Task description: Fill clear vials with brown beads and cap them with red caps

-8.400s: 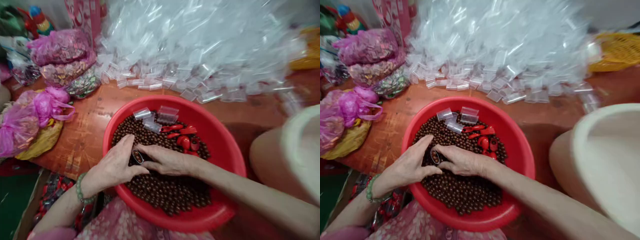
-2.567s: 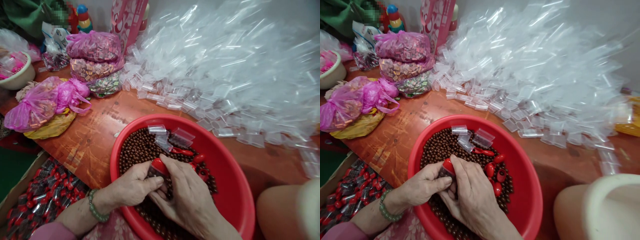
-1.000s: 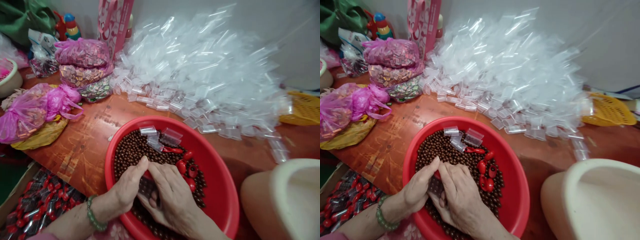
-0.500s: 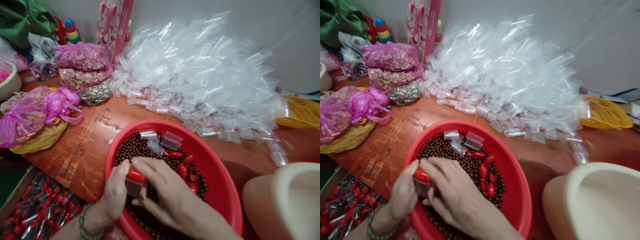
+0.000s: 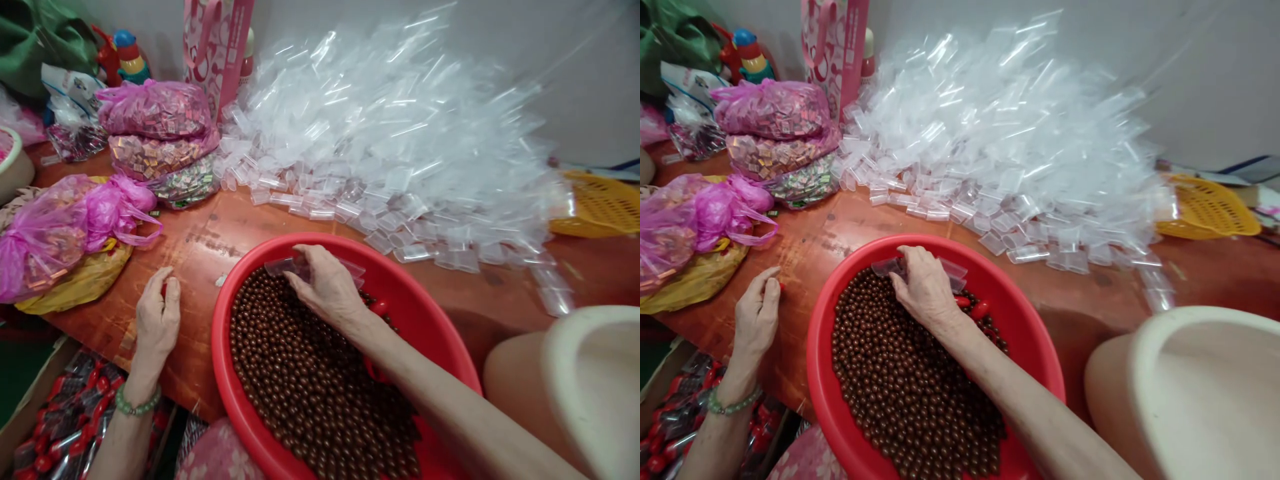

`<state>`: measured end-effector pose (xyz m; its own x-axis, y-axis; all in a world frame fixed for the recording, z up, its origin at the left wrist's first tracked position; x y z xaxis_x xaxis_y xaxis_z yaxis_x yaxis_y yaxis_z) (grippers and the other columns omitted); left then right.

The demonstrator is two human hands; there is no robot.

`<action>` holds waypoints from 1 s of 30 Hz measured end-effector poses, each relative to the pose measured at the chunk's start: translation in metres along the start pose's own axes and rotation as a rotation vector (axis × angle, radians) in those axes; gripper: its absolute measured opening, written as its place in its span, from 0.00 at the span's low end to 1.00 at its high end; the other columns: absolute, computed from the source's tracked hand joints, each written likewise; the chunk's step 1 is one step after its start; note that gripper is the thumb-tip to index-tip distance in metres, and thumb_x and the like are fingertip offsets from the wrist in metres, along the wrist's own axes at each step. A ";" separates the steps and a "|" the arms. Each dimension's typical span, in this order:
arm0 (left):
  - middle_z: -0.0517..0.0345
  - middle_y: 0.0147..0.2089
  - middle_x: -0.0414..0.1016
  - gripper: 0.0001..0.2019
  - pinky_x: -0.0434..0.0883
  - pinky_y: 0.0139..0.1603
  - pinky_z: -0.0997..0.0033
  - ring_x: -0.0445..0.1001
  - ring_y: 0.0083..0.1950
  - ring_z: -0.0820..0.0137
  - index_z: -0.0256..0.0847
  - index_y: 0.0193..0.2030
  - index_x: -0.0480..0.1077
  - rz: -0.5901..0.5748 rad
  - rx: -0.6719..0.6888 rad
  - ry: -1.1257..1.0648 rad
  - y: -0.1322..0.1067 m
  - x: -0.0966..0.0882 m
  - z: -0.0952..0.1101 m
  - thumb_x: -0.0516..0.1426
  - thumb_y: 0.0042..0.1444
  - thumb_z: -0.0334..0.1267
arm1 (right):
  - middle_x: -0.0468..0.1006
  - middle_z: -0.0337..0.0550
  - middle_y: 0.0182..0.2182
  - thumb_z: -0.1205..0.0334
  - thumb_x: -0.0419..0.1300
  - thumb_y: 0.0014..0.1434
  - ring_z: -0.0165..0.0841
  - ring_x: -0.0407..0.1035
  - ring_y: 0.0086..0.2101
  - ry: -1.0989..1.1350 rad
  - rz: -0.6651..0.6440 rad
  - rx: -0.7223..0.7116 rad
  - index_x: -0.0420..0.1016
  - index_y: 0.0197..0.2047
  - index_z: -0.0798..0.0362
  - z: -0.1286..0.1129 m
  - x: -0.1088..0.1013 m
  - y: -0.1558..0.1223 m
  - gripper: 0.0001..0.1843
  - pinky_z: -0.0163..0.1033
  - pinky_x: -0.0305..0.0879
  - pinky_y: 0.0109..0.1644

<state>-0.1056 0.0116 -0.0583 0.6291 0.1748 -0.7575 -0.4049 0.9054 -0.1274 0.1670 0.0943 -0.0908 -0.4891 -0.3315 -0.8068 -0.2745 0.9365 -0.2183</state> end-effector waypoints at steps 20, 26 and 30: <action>0.54 0.45 0.80 0.09 0.45 0.73 0.46 0.74 0.53 0.65 0.37 0.39 0.73 -0.382 0.539 0.077 -0.076 0.033 0.083 0.51 0.63 0.31 | 0.72 0.57 0.50 0.82 0.48 0.50 0.36 0.75 0.37 -0.085 -0.621 -0.553 0.58 0.64 0.62 -0.057 0.016 -0.043 0.37 0.40 0.73 0.40; 0.57 0.42 0.80 0.08 0.39 0.73 0.46 0.73 0.54 0.65 0.38 0.40 0.73 -0.440 0.502 0.026 -0.077 0.031 0.080 0.52 0.61 0.30 | 0.77 0.46 0.38 0.55 0.63 0.59 0.35 0.73 0.38 0.412 -0.762 -0.437 0.72 0.44 0.55 -0.043 0.005 -0.027 0.14 0.38 0.70 0.41; 0.55 0.44 0.80 0.10 0.41 0.72 0.44 0.72 0.55 0.64 0.38 0.43 0.73 -0.463 0.491 -0.033 -0.074 0.029 0.081 0.51 0.60 0.27 | 0.75 0.44 0.36 0.41 0.67 0.50 0.30 0.69 0.31 0.683 -0.711 -0.246 0.72 0.43 0.56 -0.034 0.007 -0.028 0.28 0.34 0.66 0.33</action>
<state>-0.0033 -0.0185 -0.0191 0.6882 -0.2687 -0.6740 0.2549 0.9592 -0.1222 0.1427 0.0618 -0.0719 -0.4938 -0.8690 -0.0312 -0.8110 0.4731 -0.3442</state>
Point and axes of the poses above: each hand's wrist, its own y-axis towards the middle knuckle, its own x-axis out of the palm, z = x × y, the point moved 3 cm from there along y, towards the middle knuckle
